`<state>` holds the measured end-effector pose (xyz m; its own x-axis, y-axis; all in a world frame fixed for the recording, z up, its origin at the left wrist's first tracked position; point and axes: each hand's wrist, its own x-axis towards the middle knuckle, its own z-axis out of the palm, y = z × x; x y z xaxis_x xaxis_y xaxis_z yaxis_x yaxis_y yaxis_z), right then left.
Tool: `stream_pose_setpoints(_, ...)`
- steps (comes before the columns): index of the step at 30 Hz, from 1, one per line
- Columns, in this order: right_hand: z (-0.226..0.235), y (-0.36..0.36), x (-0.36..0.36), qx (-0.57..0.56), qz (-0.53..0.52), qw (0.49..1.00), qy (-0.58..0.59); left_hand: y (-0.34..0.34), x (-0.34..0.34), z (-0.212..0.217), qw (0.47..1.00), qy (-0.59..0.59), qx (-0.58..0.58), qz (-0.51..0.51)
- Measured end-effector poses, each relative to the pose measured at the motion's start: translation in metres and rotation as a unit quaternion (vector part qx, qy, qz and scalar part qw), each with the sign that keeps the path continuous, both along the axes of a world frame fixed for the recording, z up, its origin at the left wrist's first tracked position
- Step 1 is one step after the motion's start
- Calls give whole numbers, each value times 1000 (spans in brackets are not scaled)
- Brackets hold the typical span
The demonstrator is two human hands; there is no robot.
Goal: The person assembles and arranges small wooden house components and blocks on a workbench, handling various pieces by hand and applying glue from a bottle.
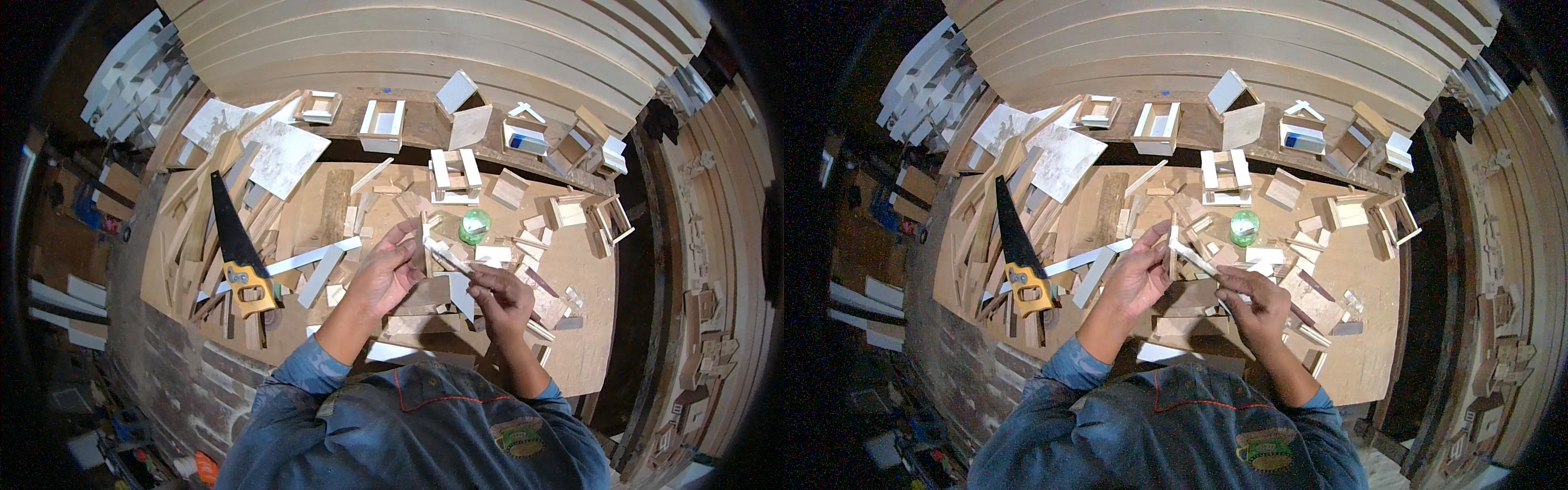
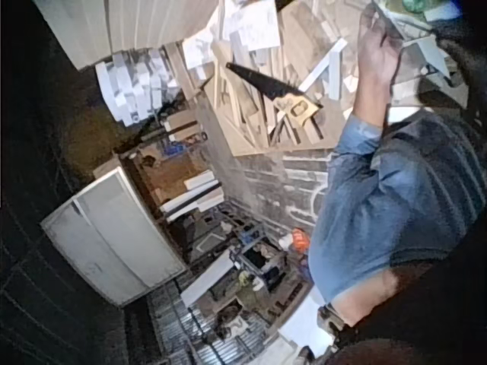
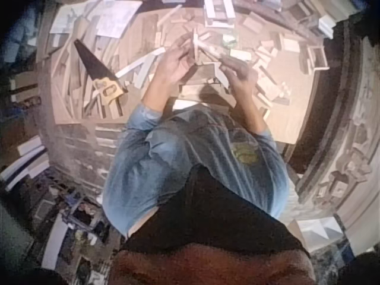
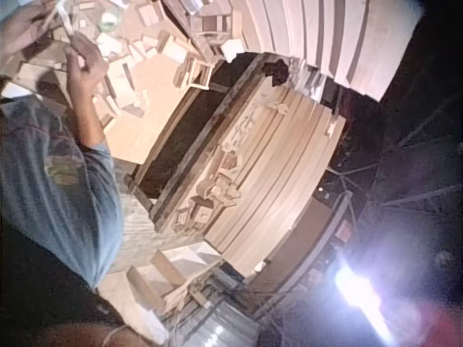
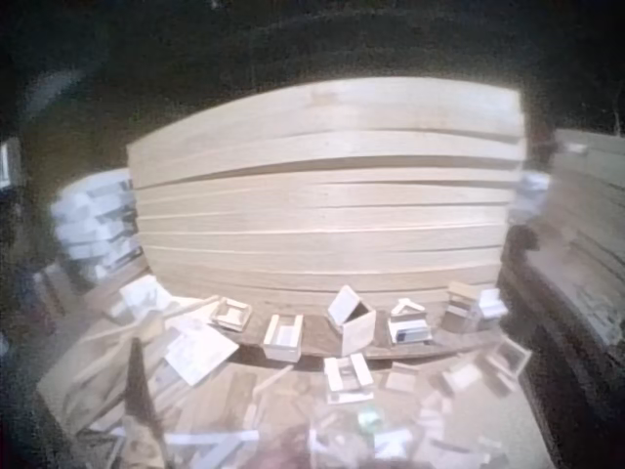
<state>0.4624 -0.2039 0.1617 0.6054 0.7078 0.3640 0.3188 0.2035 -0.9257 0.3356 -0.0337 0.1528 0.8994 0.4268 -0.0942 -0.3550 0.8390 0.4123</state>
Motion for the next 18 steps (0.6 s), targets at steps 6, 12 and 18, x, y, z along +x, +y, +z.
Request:
stream_pose_setpoints(6, 9, -12, 1, 80, 20, 985, -153, 1, 4, 0, 998, 46, 32, 29)
stream_pose_setpoints(12, 0, 1, 49, -93, -181, 975, -85, 6, -1, -4, 992, 101, 54, 44)
stream_pose_setpoints(18, -40, 46, 99, -187, -179, 905, -337, 3, 3, -9, 986, 151, 67, 33)
